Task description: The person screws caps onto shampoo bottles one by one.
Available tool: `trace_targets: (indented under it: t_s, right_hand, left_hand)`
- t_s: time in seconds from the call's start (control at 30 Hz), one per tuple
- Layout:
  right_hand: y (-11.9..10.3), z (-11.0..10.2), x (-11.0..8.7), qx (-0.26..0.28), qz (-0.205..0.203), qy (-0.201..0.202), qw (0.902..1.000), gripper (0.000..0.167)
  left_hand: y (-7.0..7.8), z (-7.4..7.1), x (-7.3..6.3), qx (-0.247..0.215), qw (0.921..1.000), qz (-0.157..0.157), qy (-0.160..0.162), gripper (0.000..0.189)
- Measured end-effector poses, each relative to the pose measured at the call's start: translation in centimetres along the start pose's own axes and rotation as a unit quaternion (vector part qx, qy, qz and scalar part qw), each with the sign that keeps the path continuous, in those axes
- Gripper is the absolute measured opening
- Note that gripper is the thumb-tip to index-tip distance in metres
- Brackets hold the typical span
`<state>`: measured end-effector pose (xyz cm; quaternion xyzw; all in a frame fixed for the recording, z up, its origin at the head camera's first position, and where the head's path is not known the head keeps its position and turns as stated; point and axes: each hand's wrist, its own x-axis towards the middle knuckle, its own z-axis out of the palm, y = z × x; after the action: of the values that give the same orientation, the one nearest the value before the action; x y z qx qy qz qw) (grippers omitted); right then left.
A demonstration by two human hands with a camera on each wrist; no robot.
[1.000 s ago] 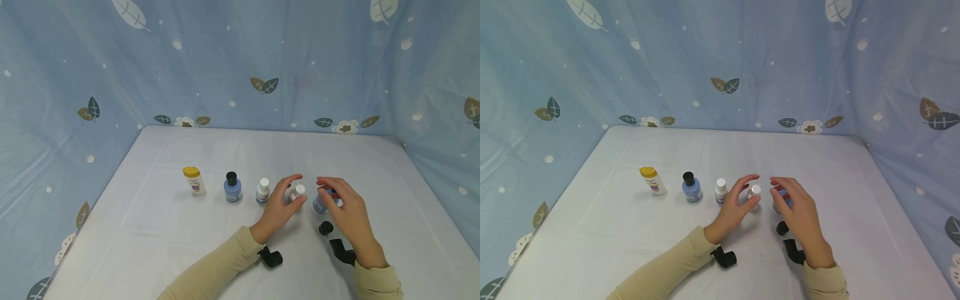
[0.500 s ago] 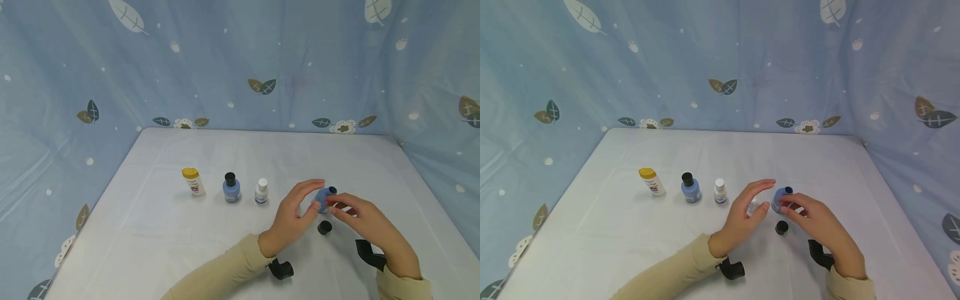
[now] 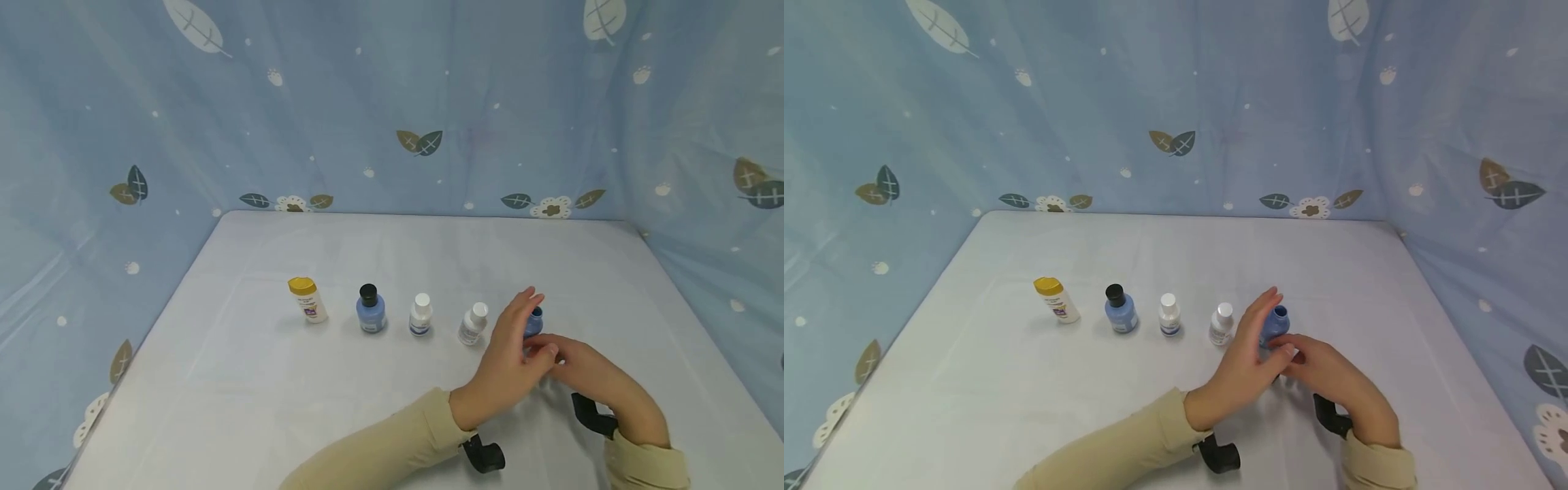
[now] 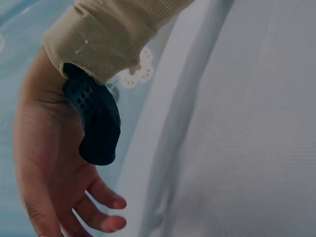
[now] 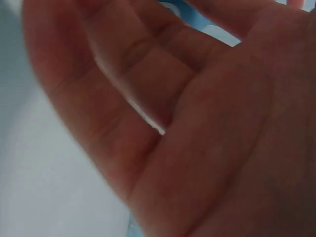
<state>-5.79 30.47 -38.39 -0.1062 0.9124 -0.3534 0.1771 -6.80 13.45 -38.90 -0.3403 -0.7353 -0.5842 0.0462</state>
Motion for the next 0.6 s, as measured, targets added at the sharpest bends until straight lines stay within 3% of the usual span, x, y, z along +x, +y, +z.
trace_targets:
  t_s: [0.17, 0.27, 0.43, 0.6]
  right_hand:
    - [0.1, 0.6, 0.5, 0.033, 0.056, -0.047, 0.9968, 0.045]
    - [0.0, 0.9, 0.6, 0.027, 0.072, -0.050, 0.9957, 0.056]
    - [0.3, 1.1, 0.7, -0.007, 0.022, -0.043, 0.9988, 0.065]
    - [0.4, 1.3, 0.8, -0.012, 0.016, -0.054, 0.9984, 0.051]
  left_hand:
    - [-1.0, 0.8, 0.5, 0.007, 0.9991, -0.041, 0.009, 0.065]
    - [-1.7, 1.3, 0.7, -0.002, 0.9978, -0.065, 0.013, 0.063]
    - [-2.6, 1.9, 1.1, -0.013, 0.9954, -0.093, 0.020, 0.063]
    - [-3.3, 2.3, 1.5, -0.035, 0.9934, -0.107, 0.018, 0.054]
